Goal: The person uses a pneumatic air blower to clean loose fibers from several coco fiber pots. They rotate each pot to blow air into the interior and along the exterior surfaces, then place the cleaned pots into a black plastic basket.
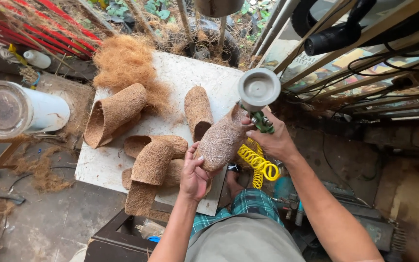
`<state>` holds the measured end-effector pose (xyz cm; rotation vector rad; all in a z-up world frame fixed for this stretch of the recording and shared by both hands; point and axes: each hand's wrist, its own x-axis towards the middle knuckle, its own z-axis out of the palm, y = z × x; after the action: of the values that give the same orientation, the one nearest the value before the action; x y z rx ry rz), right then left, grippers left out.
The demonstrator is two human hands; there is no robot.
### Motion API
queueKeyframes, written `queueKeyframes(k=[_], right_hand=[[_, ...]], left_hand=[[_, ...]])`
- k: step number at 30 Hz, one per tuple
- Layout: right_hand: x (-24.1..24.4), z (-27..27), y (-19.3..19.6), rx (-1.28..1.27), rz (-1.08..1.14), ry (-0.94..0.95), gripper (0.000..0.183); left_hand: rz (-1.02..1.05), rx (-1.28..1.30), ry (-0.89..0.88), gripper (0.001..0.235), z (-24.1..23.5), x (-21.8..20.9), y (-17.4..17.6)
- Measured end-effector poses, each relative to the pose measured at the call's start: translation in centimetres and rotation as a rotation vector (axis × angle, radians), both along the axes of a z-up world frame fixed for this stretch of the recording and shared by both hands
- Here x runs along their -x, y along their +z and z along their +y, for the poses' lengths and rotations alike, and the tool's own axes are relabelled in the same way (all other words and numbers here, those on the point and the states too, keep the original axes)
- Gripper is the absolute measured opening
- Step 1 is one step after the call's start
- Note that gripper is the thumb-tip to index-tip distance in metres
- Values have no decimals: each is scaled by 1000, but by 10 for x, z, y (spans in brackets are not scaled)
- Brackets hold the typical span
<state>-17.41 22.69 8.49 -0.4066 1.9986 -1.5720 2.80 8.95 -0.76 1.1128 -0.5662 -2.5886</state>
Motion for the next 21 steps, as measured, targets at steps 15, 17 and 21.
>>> queueKeyframes(k=[15, 17, 21], right_hand=[[3, 4, -10, 31, 73, 373, 9], [-4, -2, 0, 73, 68, 327, 13], [-5, -5, 13, 79, 118, 277, 11]], left_hand=[[-66, 1716, -1066, 49, -42, 69, 101], [10, 1713, -1093, 20, -43, 72, 86], [8, 1650, -1130, 9, -47, 71, 73]])
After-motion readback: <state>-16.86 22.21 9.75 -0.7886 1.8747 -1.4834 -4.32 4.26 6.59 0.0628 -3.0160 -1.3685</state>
